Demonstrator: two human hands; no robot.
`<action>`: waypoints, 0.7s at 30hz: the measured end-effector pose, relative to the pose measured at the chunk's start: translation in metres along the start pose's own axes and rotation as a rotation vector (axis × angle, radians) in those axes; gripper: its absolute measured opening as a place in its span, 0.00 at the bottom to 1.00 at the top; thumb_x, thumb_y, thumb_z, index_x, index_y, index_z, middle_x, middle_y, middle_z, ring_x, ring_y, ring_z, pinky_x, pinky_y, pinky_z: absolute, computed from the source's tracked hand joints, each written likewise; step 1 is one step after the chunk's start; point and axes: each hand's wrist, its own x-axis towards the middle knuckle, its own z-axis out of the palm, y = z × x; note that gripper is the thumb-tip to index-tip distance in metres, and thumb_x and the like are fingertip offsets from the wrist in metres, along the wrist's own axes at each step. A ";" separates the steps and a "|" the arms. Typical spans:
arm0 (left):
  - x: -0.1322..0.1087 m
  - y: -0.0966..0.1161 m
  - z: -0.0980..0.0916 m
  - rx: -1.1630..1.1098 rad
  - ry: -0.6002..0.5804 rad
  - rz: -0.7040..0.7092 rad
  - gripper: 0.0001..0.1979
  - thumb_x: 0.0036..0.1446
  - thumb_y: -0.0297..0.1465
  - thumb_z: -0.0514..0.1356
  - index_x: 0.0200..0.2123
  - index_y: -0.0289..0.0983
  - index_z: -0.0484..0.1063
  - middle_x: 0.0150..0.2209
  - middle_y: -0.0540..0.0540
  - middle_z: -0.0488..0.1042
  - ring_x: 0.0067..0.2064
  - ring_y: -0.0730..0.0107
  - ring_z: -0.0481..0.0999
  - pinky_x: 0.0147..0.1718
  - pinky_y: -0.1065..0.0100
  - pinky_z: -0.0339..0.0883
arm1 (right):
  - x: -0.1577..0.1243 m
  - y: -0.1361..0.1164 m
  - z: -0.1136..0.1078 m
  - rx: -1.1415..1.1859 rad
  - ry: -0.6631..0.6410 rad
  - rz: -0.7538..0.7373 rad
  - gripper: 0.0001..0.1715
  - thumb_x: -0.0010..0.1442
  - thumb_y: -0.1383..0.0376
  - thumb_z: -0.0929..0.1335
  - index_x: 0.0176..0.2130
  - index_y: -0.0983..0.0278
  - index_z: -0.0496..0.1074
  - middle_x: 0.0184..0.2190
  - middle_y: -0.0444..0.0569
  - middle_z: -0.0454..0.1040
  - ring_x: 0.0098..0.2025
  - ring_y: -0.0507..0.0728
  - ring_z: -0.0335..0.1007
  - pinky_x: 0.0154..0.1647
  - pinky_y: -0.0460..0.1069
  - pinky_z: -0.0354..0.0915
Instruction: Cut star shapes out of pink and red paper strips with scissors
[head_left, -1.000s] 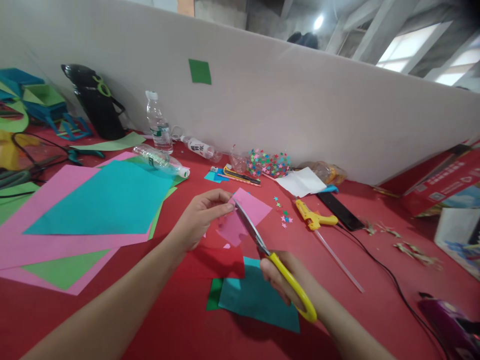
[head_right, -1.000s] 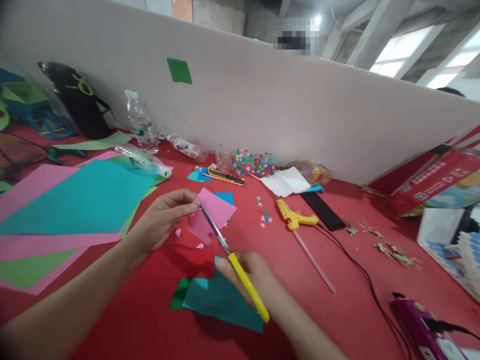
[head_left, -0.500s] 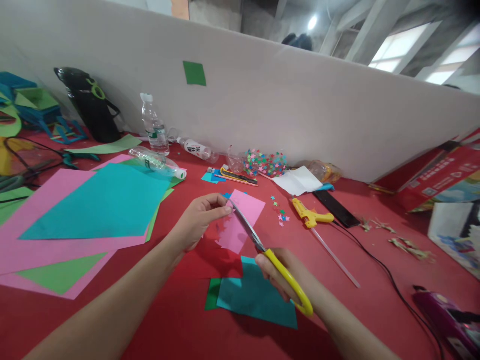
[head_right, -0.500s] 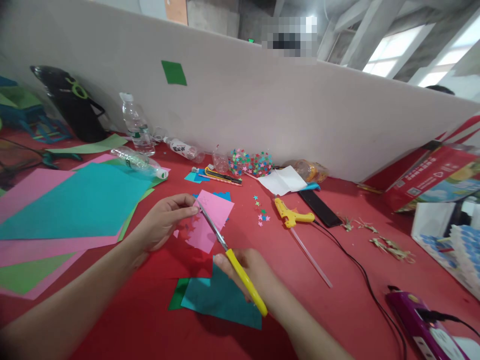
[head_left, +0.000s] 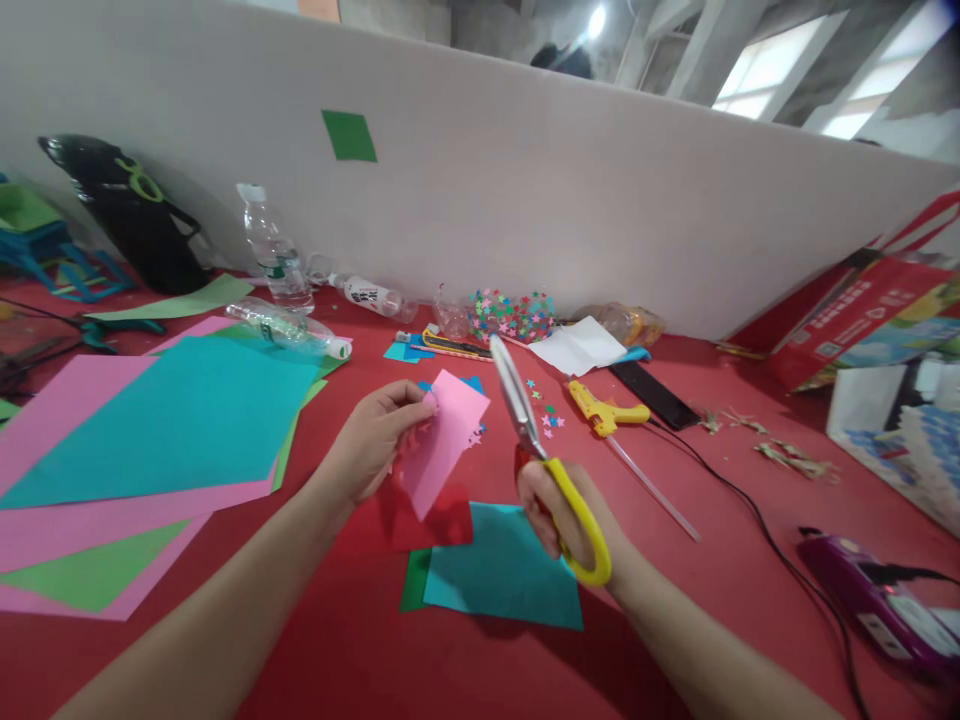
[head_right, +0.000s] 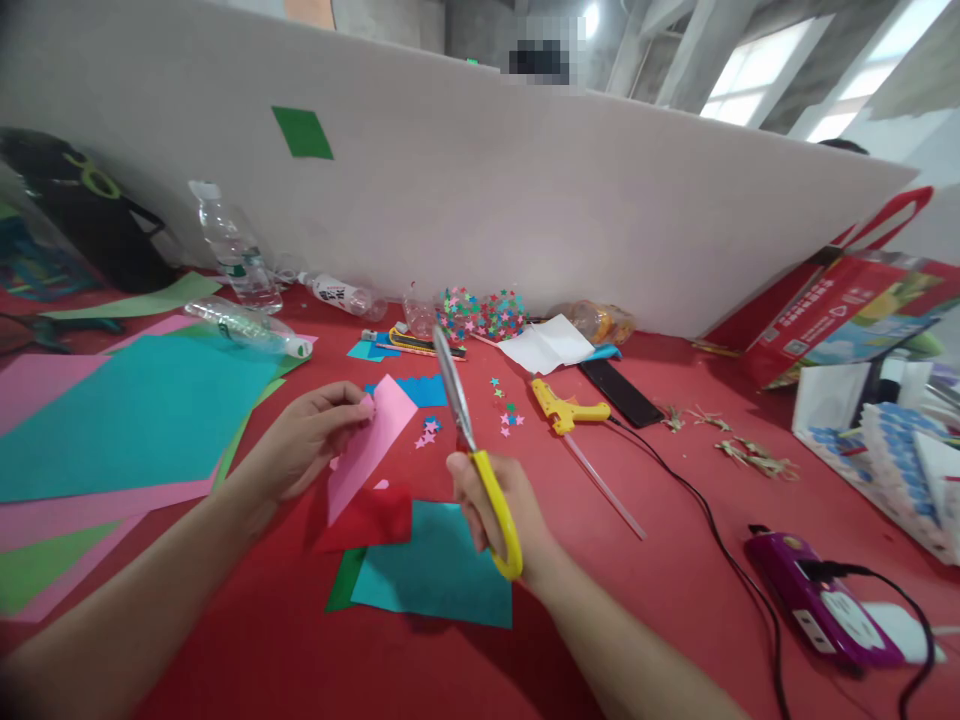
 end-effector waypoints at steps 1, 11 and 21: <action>0.001 -0.003 -0.002 0.086 -0.048 -0.004 0.07 0.47 0.31 0.64 0.22 0.38 0.69 0.19 0.55 0.65 0.19 0.78 0.60 0.18 0.73 0.50 | 0.002 0.001 -0.002 0.042 0.028 -0.039 0.28 0.60 0.44 0.62 0.21 0.61 0.58 0.07 0.35 0.53 0.09 0.46 0.51 0.12 0.42 0.51; -0.014 -0.020 0.022 0.567 -0.465 0.272 0.06 0.51 0.31 0.62 0.23 0.41 0.74 0.41 0.46 0.74 0.45 0.59 0.73 0.47 0.59 0.65 | 0.012 -0.002 -0.001 -0.049 -0.022 0.148 0.20 0.50 0.53 0.70 0.20 0.61 0.61 0.07 0.33 0.54 0.09 0.46 0.50 0.11 0.42 0.47; -0.019 -0.016 0.029 0.603 -0.574 0.172 0.04 0.51 0.30 0.61 0.27 0.40 0.76 0.35 0.47 0.74 0.37 0.64 0.74 0.39 0.65 0.66 | 0.010 0.010 0.006 -0.016 -0.032 0.093 0.04 0.48 0.69 0.66 0.24 0.63 0.65 0.11 0.32 0.56 0.12 0.46 0.53 0.15 0.42 0.49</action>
